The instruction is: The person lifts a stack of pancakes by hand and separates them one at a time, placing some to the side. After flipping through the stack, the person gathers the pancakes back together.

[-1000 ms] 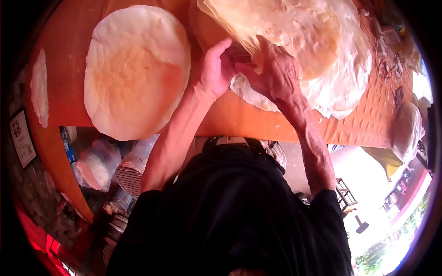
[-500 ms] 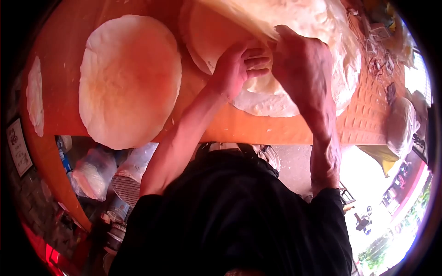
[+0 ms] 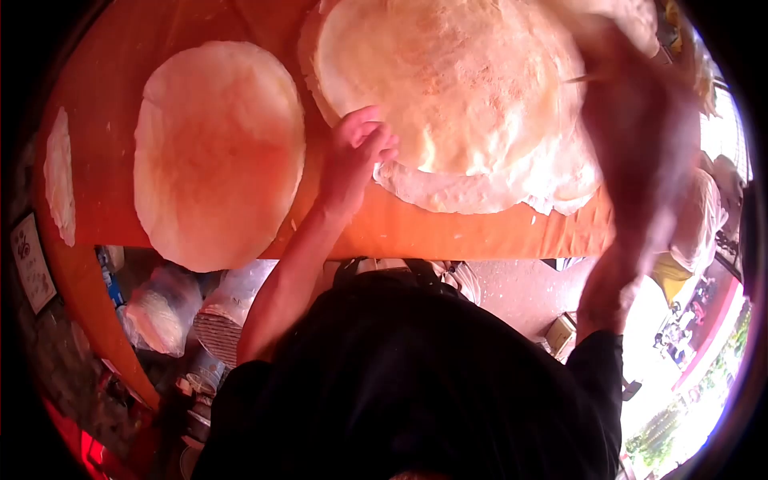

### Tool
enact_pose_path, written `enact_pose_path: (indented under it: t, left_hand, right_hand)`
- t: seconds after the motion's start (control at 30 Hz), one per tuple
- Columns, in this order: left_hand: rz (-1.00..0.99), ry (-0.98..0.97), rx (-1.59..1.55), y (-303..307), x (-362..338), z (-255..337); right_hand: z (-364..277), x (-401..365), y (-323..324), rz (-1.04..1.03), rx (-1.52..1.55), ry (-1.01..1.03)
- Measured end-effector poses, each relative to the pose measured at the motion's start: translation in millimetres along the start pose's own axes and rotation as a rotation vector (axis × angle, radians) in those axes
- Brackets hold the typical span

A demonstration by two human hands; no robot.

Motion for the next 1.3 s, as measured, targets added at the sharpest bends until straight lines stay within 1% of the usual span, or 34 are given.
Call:
enact_pose_path:
  t: [0.07, 0.1, 0.13, 0.17, 0.2, 0.27, 0.3, 0.33, 0.37, 0.43, 0.5, 0.53, 0.63, 0.7, 0.77, 0.87, 0.9, 0.97, 1.0, 1.03, 1.1, 1.2, 1.3]
  left_hand:
    - [0.16, -0.125, 0.068, 33, -7, 3]
    - [0.202, -0.189, 0.002, 45, -7, 1]
    - [0.233, -0.155, 0.007, 51, -5, -2]
    - [0.263, -0.122, 0.009, 56, -2, -3]
    - [0.265, -0.07, -0.014, 57, -1, -4]
    - [0.248, -0.051, -0.02, 60, 6, -4]
    - [0.232, -0.039, -0.025, 59, 7, -5]
    - [0.152, -0.031, 0.032, 54, 10, -6]
    - [0.172, -0.033, 0.098, 48, 8, 2]
    - [0.132, -0.062, 0.204, 46, 14, 3]
    - [0.194, -0.212, 0.421, 51, 17, 12]
    - [0.22, -0.287, 0.529, 51, 16, 17]
    - [0.209, -0.305, 0.373, 49, 21, 20]
    - [0.104, -0.161, 0.119, 41, 24, 13]
    - [-0.033, 0.018, -0.109, 29, 23, 4]
    - [-0.076, 0.059, -0.192, 17, 20, 8]
    - [-0.085, 0.072, -0.232, 15, 18, 10]
    - [-0.115, 0.067, -0.291, 13, 20, 12]
    - [-0.131, 0.069, -0.351, 14, 21, 8]
    - [-0.144, 0.073, -0.413, 15, 22, 4]
    - [-0.177, 0.06, -0.49, 9, 23, 7]
    - [-0.213, 0.012, -0.571, -5, 24, 20]
    - [-0.167, 0.081, -0.655, -4, 22, 18]
  right_hand:
    - [1, -32, -93, -0.299, 0.014, -0.055]
    - [6, -54, -145, -0.463, 0.01, -0.091]
    - [4, -79, -179, -0.461, 0.133, -0.054]
    - [-9, -84, -189, -0.458, 0.254, -0.015]
    - [-5, -85, -187, -0.414, 0.251, -0.021]
    - [-3, -87, -169, -0.341, 0.249, -0.041]
    - [1, -84, -163, -0.398, 0.295, -0.099]
    - [9, -89, -161, -0.378, 0.288, -0.157]
    - [15, -94, -163, -0.354, 0.284, -0.21]
    - [9, -100, -167, -0.361, 0.273, -0.13]
    - [-2, -87, -160, -0.357, 0.258, -0.084]
    - [-9, -77, -150, -0.351, 0.243, -0.104]
    - [-18, -88, -167, -0.285, 0.324, -0.127]
    - [-27, -98, -175, -0.31, 0.283, -0.067]
    - [-24, -93, -181, -0.36, 0.316, -0.133]
    - [-36, -73, -179, -0.401, 0.311, -0.17]
    - [-43, -78, -185, -0.331, 0.284, -0.077]
    - [-51, -91, -182, -0.31, 0.376, -0.055]
    - [-50, -99, -175, -0.319, 0.433, -0.089]
    - [-47, -107, -173, -0.296, 0.43, -0.091]
    - [-49, -108, -166, -0.171, 0.337, -0.056]
    - [-37, -102, -179, -0.074, 0.31, -0.12]
    - [-14, -87, -192, -0.358, 0.304, -0.236]
Point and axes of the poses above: each hand's wrist, its own x-axis towards the middle knuckle, its own y-axis out of the back of the hand, z = x × y, the point moved 9 cm from there along x, towards the middle knuckle, and after that the axes turned 7 degrees about -y, right-handed, at the moved point
